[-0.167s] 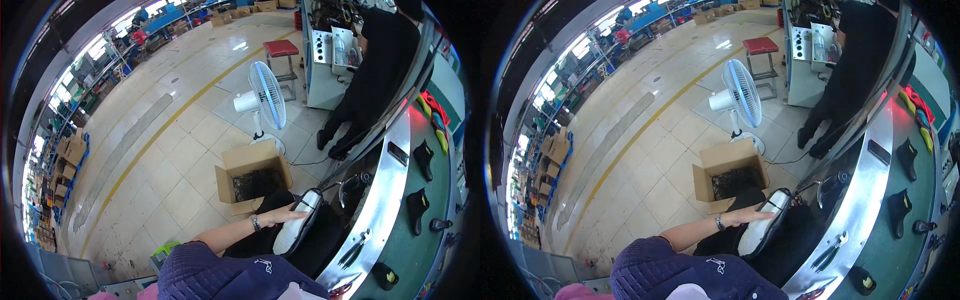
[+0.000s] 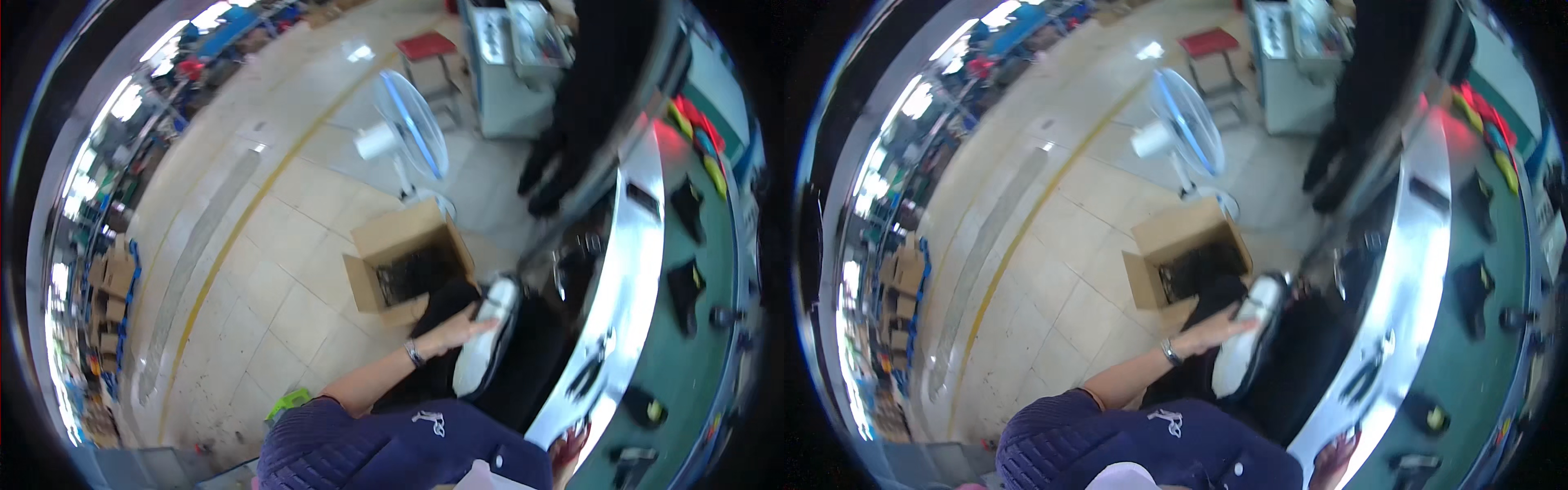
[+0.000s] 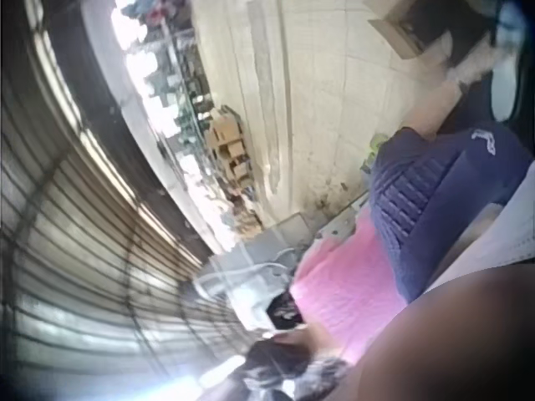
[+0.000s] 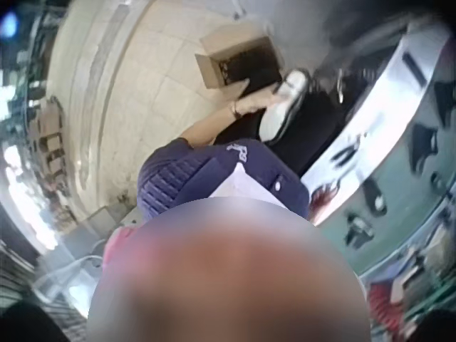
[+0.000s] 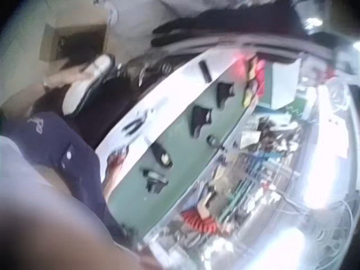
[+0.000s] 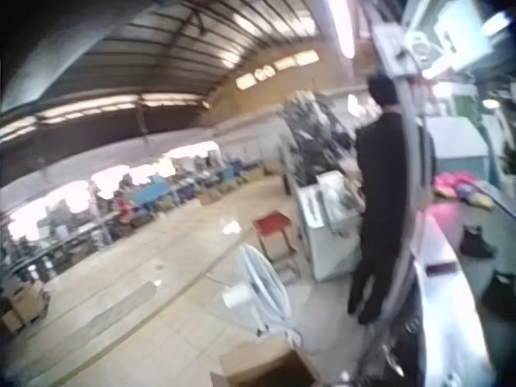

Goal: Trimming the excess material from a shoe upper and sole using scissors and pliers.

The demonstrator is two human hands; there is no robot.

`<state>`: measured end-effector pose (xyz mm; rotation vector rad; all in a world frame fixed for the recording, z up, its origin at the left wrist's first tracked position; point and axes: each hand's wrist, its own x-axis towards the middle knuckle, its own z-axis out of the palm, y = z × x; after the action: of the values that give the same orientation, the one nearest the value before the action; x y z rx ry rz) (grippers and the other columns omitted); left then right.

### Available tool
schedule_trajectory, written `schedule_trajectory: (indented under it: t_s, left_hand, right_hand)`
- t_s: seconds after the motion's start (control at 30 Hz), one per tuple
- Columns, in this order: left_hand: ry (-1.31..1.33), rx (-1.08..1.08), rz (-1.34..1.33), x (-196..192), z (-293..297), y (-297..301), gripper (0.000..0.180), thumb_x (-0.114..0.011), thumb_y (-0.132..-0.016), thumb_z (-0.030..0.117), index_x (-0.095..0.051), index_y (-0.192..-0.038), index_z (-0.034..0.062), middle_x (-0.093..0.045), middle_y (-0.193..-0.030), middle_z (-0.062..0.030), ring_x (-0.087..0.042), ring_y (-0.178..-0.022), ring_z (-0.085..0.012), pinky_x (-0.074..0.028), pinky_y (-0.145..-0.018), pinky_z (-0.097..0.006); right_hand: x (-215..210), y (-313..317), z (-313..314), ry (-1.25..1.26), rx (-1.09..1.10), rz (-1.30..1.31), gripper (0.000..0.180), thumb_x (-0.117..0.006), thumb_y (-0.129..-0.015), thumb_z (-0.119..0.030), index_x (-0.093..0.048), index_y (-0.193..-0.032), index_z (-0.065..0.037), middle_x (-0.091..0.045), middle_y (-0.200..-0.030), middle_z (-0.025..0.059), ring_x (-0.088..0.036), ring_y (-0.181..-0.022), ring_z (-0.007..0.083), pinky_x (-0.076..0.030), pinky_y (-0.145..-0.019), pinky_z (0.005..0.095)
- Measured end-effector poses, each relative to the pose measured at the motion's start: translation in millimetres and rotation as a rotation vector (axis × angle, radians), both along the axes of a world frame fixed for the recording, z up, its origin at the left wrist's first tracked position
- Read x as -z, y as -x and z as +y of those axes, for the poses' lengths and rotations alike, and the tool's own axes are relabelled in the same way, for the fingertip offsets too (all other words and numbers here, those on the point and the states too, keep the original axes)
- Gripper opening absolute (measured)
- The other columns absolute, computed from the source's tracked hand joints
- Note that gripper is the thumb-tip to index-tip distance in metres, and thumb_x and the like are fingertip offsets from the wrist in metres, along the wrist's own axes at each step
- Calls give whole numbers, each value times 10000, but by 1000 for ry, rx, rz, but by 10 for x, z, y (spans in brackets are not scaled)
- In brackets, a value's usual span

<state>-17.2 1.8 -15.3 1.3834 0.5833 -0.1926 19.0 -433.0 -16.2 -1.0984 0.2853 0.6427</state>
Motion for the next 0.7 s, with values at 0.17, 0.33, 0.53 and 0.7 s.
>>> schedule_trajectory:
  t_s: [0.17,0.33,0.53,0.7]
  left_hand:
    - [-418,-86,-45,-502,-177,39,581,-499,-966,403,-414,-1357,-19,-562,-1253,-245,-550,-1168,-343,-429,-968,-386]
    - [-581,-276,-153,-323,-449,105,476,-415,-1005,330,-459,-1331,-14,-609,-1149,-255,-609,-1043,-367,-463,-887,-397]
    - [-718,-292,-174,-206,-523,138,437,-385,-1009,293,-510,-1285,-23,-636,-1051,-266,-632,-948,-400,-489,-813,-412]
    - [-692,-281,-156,-247,-510,180,443,-393,-1006,290,-500,-1290,-33,-616,-1103,-276,-622,-977,-404,-480,-850,-414]
  right_hand:
    - [-879,-127,1179,66,-439,62,620,-434,-928,-621,-540,-1105,-36,-430,-703,-47,-429,-578,55,-330,-483,209]
    - [-1110,-176,1655,-75,-830,111,676,-454,-855,-718,-541,-1021,-68,-469,-729,-45,-439,-597,46,-345,-512,188]
    - [-978,-152,2125,88,-706,313,631,-420,-884,-703,-509,-894,-78,-463,-663,-39,-458,-547,66,-372,-471,207]
    - [-930,-70,2297,350,-724,94,671,-391,-859,-747,-477,-777,-87,-404,-555,-27,-412,-437,85,-339,-389,220]
